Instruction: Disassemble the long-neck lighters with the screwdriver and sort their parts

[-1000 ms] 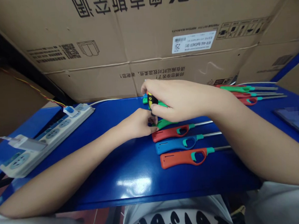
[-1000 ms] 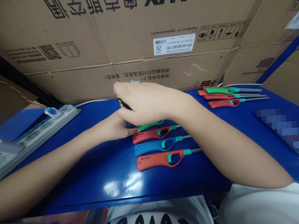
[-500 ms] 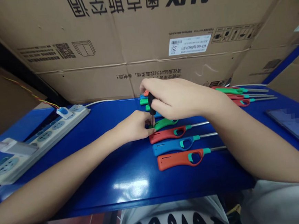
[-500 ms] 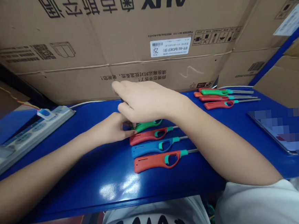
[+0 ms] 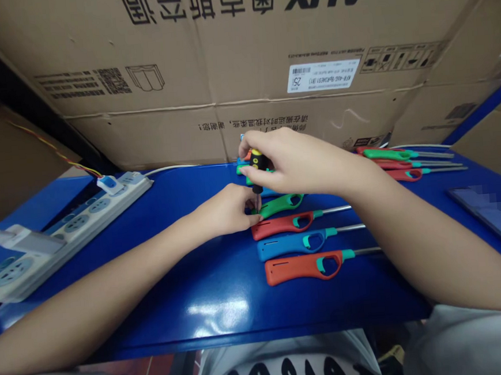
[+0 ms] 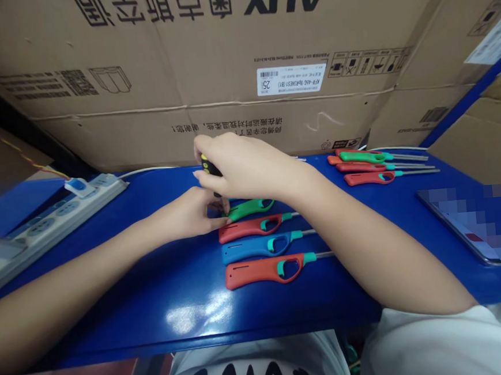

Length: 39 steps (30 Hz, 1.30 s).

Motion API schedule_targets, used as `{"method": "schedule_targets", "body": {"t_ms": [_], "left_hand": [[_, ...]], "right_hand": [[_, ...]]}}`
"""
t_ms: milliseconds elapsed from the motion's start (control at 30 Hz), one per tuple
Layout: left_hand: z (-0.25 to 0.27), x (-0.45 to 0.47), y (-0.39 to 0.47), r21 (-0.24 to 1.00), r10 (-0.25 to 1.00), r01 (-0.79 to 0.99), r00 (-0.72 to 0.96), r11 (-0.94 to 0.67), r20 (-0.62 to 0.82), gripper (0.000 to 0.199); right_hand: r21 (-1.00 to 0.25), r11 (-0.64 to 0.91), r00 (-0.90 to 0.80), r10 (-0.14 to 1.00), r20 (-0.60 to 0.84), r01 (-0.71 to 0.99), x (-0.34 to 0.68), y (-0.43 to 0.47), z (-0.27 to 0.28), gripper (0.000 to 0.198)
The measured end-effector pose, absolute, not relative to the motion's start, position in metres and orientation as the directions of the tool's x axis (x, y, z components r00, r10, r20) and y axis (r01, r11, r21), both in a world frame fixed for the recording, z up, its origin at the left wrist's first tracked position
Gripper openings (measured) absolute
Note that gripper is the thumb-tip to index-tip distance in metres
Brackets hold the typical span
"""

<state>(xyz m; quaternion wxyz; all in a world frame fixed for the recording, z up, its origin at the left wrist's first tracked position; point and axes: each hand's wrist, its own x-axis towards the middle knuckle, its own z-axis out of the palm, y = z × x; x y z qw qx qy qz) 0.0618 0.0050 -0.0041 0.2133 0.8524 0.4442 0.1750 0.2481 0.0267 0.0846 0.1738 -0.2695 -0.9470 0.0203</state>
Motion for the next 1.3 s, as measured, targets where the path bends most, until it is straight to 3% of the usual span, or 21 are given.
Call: {"method": "schedule_targets", "body": {"t_ms": [67,133,233,300,400,500,567,633,833,967,1167,1300], "left_hand": [[-0.003,0.062,0.005,0.511,0.828,0.683,0.551,-0.522,0.109,0.003],[-0.001,0.061,0.004,0.498,0.828,0.695,0.553,-0.519,0.09,0.002],[0.002,0.06,0.005,0.486,0.83,0.708,0.553,-0.513,0.07,0.003],[0.002,0.059,0.006,0.487,0.819,0.698,0.569,-0.525,0.066,0.005],[0.0,0.057,0.01,0.486,0.794,0.673,0.603,-0.558,0.076,0.009],[0.0,0.054,0.014,0.439,0.748,0.648,0.657,-0.622,0.09,0.013],[0.002,0.053,0.016,0.376,0.703,0.629,0.706,-0.68,0.091,0.013],[0.005,0.053,0.017,0.279,0.657,0.615,0.749,-0.738,0.086,0.011],[0.006,0.058,0.016,-0.174,0.559,0.552,0.829,-0.815,0.01,0.008],[-0.001,0.058,0.02,-0.216,0.523,0.509,0.852,-0.833,-0.007,0.01],[-0.002,0.061,0.021,-0.177,0.565,0.557,0.825,-0.811,0.008,0.027],[0.0,0.064,0.018,-0.276,0.599,0.577,0.8,-0.769,0.002,0.033]], "right_hand": [[-0.229,0.854,-0.75,0.52,0.408,0.468,0.248,0.026,0.088,0.019],[-0.283,0.843,-0.66,0.535,0.528,0.457,0.251,0.025,0.096,0.025],[-0.247,0.836,-0.588,0.526,0.614,0.49,0.263,0.022,0.102,0.028],[-0.206,0.844,-0.662,0.52,0.54,0.495,0.273,0.021,0.097,0.023],[-0.22,0.862,-0.813,0.505,0.289,0.457,0.292,0.02,0.074,0.019],[-0.342,0.832,-0.885,0.465,0.001,0.436,0.313,0.019,0.05,0.023],[-0.425,0.795,-0.893,0.443,-0.08,0.433,0.326,0.018,0.04,0.032],[-0.453,0.774,-0.885,0.458,-0.082,0.443,0.335,0.017,0.034,0.044],[-0.349,0.77,-0.835,0.544,-0.081,0.535,0.341,0.02,0.02,0.056],[-0.429,0.762,-0.865,0.49,-0.108,0.486,0.342,0.023,0.017,0.069],[-0.443,0.774,-0.887,0.445,-0.128,0.452,0.345,0.019,0.021,0.064],[-0.43,0.774,-0.881,0.455,-0.13,0.464,0.347,0.018,0.023,0.062]]}}
